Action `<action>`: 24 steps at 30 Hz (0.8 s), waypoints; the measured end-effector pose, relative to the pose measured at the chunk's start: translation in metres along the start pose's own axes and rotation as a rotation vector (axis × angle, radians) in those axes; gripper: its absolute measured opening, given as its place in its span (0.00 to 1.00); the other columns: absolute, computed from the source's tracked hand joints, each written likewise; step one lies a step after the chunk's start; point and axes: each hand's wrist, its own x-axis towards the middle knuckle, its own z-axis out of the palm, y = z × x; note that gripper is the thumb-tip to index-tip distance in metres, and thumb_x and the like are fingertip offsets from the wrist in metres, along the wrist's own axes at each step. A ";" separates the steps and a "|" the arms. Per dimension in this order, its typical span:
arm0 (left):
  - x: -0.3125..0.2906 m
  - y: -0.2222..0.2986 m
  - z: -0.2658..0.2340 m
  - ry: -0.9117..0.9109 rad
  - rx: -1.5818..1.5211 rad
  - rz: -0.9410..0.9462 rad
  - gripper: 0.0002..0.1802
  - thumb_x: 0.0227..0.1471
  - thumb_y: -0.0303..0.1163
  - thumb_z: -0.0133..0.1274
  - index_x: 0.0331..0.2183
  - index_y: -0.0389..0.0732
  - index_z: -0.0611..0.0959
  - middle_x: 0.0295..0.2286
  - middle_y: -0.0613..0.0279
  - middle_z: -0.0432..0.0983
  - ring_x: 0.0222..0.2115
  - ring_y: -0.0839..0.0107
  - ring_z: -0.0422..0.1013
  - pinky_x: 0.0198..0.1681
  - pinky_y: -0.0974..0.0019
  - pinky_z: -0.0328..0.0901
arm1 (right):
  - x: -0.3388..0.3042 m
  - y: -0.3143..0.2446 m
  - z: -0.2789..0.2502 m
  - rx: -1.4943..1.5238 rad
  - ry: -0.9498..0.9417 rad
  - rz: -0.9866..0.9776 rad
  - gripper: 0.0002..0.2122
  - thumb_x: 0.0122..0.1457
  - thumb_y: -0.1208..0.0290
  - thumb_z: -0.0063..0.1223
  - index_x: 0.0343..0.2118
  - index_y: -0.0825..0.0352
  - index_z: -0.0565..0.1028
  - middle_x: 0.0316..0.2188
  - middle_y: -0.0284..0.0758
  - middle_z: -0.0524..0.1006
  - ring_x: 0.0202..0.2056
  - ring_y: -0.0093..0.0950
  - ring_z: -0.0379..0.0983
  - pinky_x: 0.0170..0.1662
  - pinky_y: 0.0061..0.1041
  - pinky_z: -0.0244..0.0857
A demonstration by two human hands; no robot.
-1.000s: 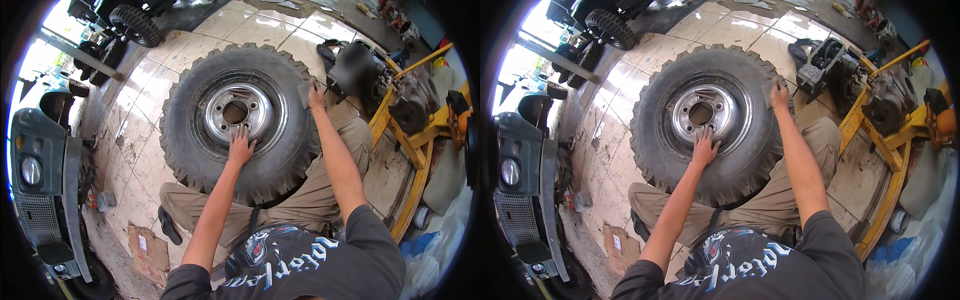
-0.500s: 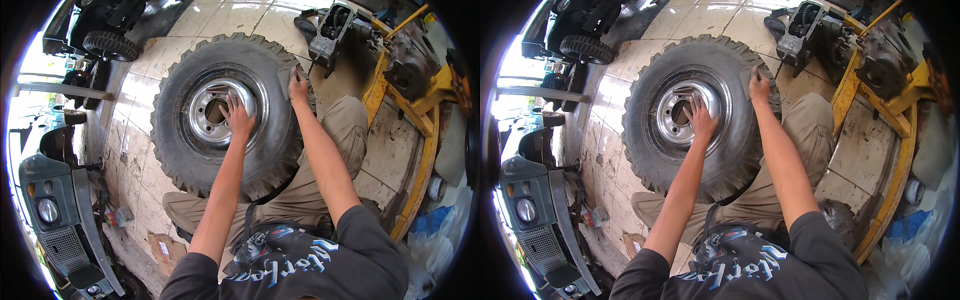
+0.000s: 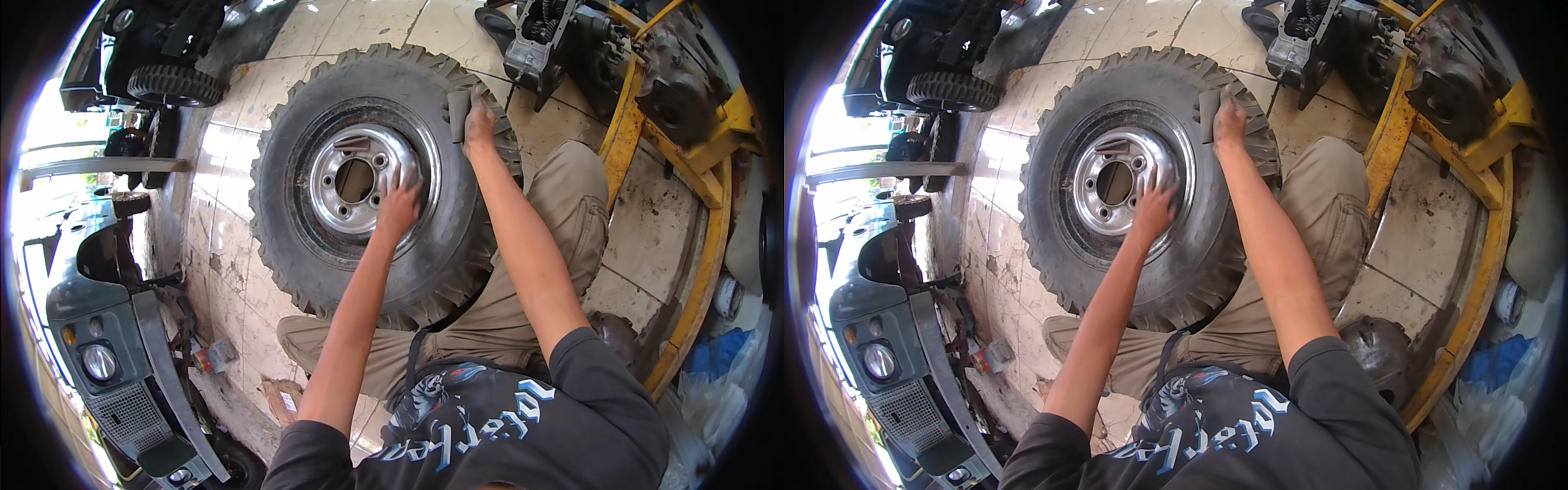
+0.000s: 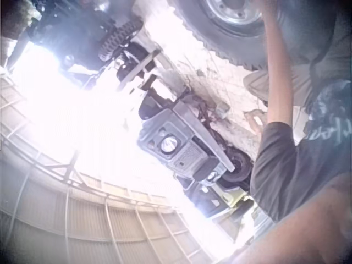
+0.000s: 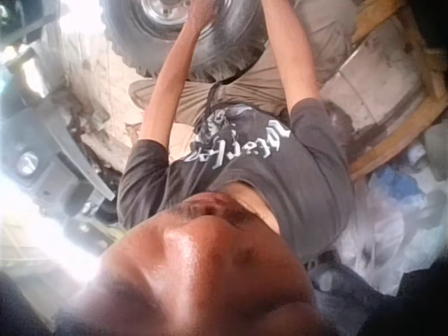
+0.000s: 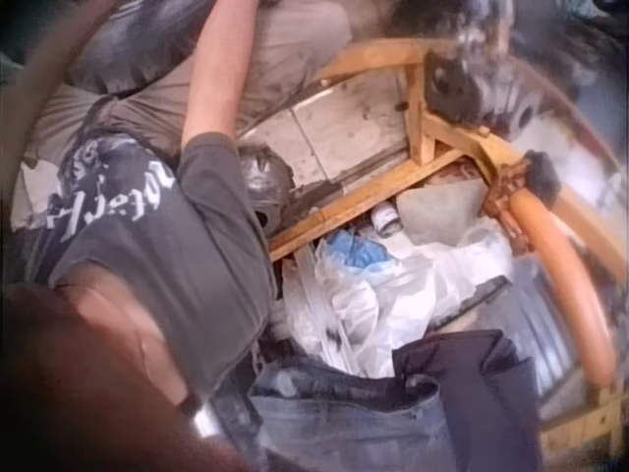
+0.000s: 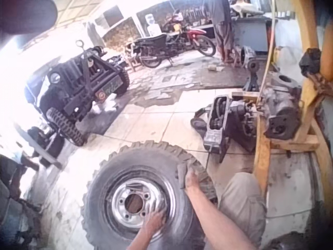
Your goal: The person sits on the floor and scrubs the rim of a large off-road tire with a small abrasive block. They systematically rub the metal surface of the wheel, moving around the circumference to clean the area.
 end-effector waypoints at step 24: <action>0.005 -0.028 0.024 0.391 -0.400 -0.753 0.25 0.62 0.41 0.49 0.56 0.37 0.78 0.47 0.41 0.79 0.53 0.43 0.70 0.65 0.49 0.55 | -0.044 0.066 0.025 -1.331 -0.243 -0.284 0.08 0.55 0.72 0.60 0.31 0.74 0.80 0.32 0.58 0.80 0.38 0.56 0.78 0.44 0.45 0.74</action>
